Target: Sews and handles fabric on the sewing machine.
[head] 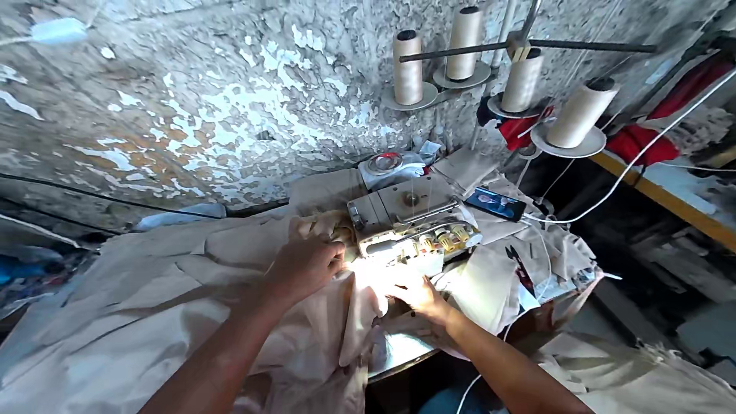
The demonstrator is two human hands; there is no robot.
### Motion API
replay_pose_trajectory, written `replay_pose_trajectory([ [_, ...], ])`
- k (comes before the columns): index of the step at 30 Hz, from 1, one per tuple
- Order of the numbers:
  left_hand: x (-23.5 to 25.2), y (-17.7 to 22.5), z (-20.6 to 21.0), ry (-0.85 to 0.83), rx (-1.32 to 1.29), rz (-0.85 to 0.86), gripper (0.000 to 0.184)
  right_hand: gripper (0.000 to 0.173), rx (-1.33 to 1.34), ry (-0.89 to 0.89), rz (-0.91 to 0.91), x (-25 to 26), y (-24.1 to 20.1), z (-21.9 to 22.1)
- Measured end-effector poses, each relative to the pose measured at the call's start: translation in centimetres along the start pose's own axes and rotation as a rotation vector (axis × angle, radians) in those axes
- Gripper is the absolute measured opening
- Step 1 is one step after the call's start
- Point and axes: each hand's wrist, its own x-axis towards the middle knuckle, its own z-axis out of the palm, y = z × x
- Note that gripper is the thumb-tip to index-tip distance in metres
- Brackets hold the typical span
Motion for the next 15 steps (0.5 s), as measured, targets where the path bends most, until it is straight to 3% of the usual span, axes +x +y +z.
replay_pose_trajectory([
  [3, 0.0, 0.2, 0.8, 0.084, 0.063, 0.011, 0.018, 0.023, -0.012, 0.003, 0.002, 0.1, 0.2, 0.0],
  [15, -0.5, 1.1, 0.2, 0.035, 0.071, -0.026, 0.020, 0.029, -0.119, -0.136, -0.066, 0.1, 0.3, -1.2],
])
